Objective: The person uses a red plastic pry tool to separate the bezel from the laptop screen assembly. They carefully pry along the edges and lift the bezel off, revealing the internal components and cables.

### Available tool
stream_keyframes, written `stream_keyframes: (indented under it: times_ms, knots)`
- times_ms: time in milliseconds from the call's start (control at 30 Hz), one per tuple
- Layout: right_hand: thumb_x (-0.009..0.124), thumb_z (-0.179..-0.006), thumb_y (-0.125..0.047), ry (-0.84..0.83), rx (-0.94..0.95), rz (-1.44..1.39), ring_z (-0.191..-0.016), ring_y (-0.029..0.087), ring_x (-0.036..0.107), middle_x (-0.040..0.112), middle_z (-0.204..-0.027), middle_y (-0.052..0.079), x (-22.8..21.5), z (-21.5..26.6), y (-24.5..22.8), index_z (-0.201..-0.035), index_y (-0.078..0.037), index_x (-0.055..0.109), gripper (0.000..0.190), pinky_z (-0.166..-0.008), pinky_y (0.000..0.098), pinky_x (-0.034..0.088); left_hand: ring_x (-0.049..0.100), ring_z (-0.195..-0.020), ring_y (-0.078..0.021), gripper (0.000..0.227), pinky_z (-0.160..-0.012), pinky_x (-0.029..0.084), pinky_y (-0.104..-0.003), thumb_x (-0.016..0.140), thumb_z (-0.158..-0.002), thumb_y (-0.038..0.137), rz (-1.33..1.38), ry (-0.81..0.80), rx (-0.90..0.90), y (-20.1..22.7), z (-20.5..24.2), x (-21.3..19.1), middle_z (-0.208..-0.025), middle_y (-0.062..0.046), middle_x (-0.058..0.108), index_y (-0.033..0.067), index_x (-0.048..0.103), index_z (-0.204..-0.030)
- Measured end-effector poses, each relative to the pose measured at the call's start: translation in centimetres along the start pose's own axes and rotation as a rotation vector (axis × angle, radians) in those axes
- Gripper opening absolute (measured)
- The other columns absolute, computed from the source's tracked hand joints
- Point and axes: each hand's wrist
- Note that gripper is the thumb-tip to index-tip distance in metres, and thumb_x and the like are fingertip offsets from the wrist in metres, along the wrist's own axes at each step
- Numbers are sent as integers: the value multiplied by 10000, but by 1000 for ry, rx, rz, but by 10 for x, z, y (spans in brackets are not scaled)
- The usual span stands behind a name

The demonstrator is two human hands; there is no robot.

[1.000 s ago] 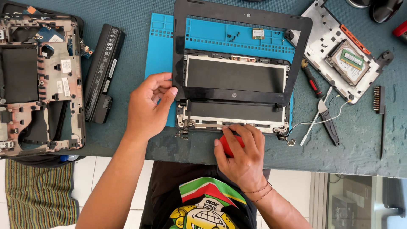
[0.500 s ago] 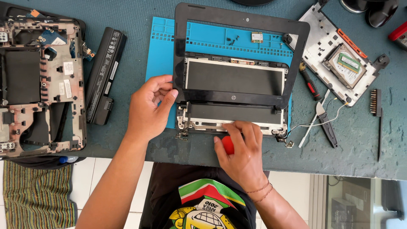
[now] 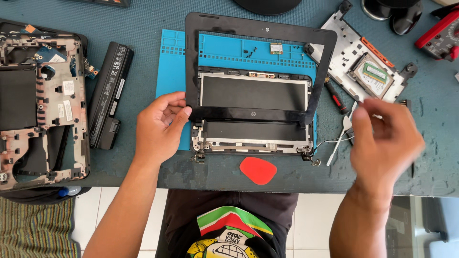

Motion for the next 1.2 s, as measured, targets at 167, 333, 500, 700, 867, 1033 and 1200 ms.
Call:
stream_keyframes:
  times_ms: [167,333,500,700,867,1033,1200]
  knots:
    - [653,-931,30,-205,199,-24,-797,231,588,631,-925,220,34,-25,23,-1131,99,632,212,-686,348,494,662,-735,-230,281,-650,603,-357,650,-874,-21,33,27,16,3,0,5,-902,-220,613,-85,605,-1143]
    - [640,-901,14,-267,319,-146,-800,180,586,625,-916,180,46,-20,29,-1117,71,632,224,-710,301,515,667,-721,-244,277,-636,611,-374,655,-866,-19,47,44,7,1,0,6,-895,-228,603,-91,612,-1130]
    - [664,-838,83,-349,327,-168,-734,258,627,608,-904,243,52,-18,44,-1206,125,565,383,-640,344,551,661,-721,-238,285,-643,608,-365,649,-872,-17,22,42,-11,2,-3,7,-899,-239,594,-92,609,-1143]
    - [602,-841,138,-377,317,-271,-758,220,589,524,-928,190,53,-27,48,-1301,148,459,481,-624,297,544,642,-724,-209,321,-665,611,-355,657,-865,2,50,41,-99,10,-10,7,-917,-215,585,-91,586,-1165]
    - [561,-881,149,-386,294,-384,-749,252,617,526,-887,179,51,-54,61,-1351,105,448,485,-588,314,549,637,-731,-218,348,-676,601,-357,649,-881,10,23,0,-32,31,-34,8,-928,-223,577,-96,561,-1200]
    - [562,-904,113,-316,299,-538,-780,187,626,533,-888,116,57,-57,72,-1364,32,446,481,-599,258,541,619,-756,-214,339,-690,586,-357,621,-916,12,-57,-17,96,42,-55,15,-932,-208,576,-62,550,-1240]
    - [648,-864,100,-242,286,-691,-862,240,684,579,-931,132,53,-49,105,-1111,41,485,302,-765,296,568,650,-903,-271,355,-742,573,-365,649,-918,32,-144,-21,184,30,-56,21,-1036,-200,610,-14,567,-1260]
Point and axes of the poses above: each hand's wrist, its own z-axis away from the middle knuckle, its own x-axis out of the palm, y = z × x
